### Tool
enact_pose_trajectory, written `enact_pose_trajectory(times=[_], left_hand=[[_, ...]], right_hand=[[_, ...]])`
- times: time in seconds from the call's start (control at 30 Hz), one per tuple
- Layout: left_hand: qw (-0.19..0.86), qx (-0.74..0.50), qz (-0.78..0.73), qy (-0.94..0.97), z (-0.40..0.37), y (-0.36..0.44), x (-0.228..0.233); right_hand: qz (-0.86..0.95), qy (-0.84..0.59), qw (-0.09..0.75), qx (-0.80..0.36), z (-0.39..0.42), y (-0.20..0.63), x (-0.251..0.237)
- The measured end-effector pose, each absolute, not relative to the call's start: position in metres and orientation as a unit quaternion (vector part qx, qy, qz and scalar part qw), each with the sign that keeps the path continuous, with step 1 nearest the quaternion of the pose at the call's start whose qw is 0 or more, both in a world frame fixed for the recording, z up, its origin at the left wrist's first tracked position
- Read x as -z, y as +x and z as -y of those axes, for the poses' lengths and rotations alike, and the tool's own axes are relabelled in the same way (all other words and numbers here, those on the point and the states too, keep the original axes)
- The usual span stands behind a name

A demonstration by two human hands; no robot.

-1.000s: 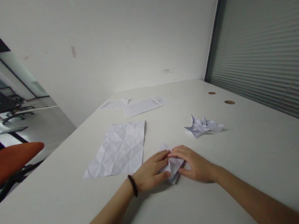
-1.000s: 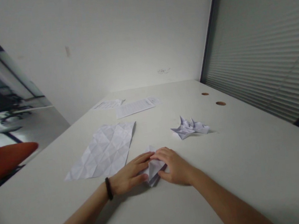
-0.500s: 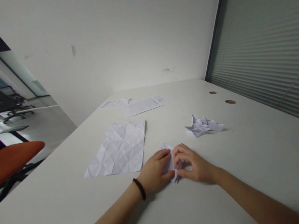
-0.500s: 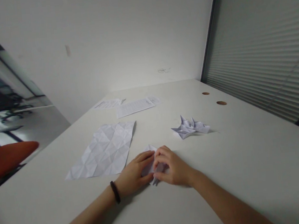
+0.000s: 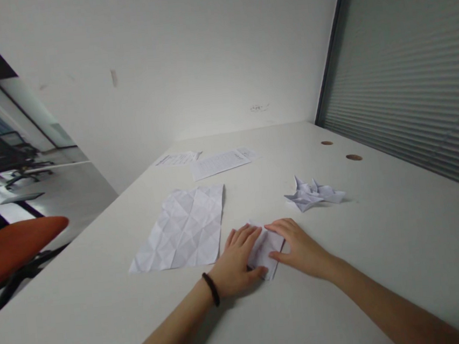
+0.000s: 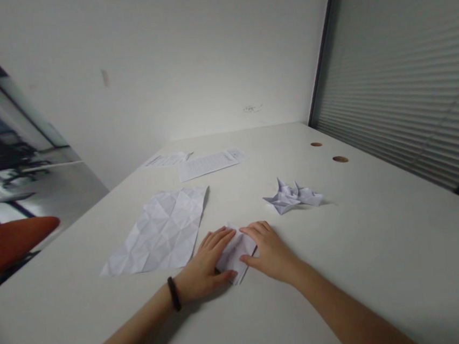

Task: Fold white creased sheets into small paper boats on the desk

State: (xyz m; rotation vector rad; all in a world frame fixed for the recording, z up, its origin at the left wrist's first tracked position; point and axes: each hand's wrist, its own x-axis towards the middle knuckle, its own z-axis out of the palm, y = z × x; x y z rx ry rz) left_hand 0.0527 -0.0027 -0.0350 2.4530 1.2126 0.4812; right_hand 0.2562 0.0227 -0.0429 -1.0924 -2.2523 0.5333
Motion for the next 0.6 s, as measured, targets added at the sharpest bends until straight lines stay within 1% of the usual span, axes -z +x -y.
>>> enact_pose_trajectory(times=[0.07,0.13,0.3,0.37,0.43,0.5,0.6], left_hand=[[0.184,-0.168,-0.427,0.869,0.002,0.052,0.036],[0.193,-0.184,-0.427,0.864,0.001,0.051,0.037],[0.201,-0.239,-0.462,0.830,-0.002,0.051,0.040],[0.182,-0.271,-0.484,0.812,-0.002,0.052,0.041],[0.151,-0.310,-0.499,0.795,-0.003,0.053,0.041],[0.123,-0.340,-0.509,0.781,-0.004,0.053,0.042],[0.119,-0.357,-0.511,0.773,-0.005,0.054,0.041]], right_hand=[[0.832,-0.406,0.305,-0.225,-0.023,0.256,0.041],[0.802,-0.410,0.336,-0.275,-0.023,0.255,0.039],[0.622,-0.425,0.422,-0.505,-0.022,0.247,0.043],[0.554,-0.426,0.450,-0.557,-0.021,0.243,0.047],[0.516,-0.428,0.458,-0.584,-0.019,0.240,0.051],[0.531,-0.410,0.436,-0.600,-0.016,0.237,0.050],[0.626,-0.376,0.397,-0.557,-0.007,0.234,0.044]])
